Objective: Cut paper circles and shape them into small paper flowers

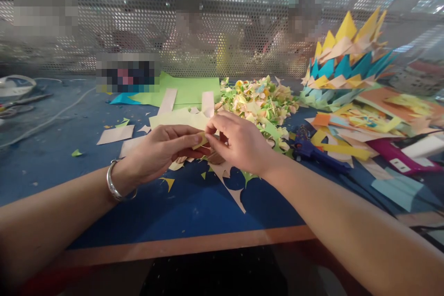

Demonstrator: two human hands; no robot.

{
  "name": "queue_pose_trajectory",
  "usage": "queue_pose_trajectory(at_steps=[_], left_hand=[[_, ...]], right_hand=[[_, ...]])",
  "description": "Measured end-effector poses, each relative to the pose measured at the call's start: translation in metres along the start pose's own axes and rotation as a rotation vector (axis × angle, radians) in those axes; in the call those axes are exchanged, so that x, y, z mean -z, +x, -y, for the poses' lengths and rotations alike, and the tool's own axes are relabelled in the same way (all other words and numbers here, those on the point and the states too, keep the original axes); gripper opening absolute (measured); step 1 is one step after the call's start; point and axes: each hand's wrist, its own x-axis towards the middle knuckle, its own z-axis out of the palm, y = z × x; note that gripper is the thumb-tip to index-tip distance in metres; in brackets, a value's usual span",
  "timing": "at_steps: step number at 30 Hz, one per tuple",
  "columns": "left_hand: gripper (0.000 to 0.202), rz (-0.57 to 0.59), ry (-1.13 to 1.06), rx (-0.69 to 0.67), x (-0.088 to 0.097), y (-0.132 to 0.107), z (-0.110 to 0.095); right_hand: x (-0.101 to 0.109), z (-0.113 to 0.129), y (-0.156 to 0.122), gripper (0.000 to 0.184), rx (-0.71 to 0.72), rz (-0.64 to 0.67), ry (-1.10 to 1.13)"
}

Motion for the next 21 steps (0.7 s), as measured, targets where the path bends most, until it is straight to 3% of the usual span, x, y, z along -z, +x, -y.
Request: queue_pose_trajectory(at_steps=[5, 16, 21], left_hand=[[0.013, -0.001, 0.162, -0.102, 0.0018, 0.0002, 0.0073], [0.004, -0.026, 0.243, -0.191, -0.0001, -0.0007, 0.0076], [0.010, -0.063, 0.310, -0.265, -0.0005, -0.0022, 0.0058]], right_hand=[[-0.0006, 0.0010, -0.0007, 0.008, -0.018, -0.010, -0.004], [-0.0030, 0.0041, -0.0003, 0.009, -0.130, -0.024, 0.129], [-0.0008, 0.0063, -0.0013, 0.008, -0.193, 0.003, 0.200]])
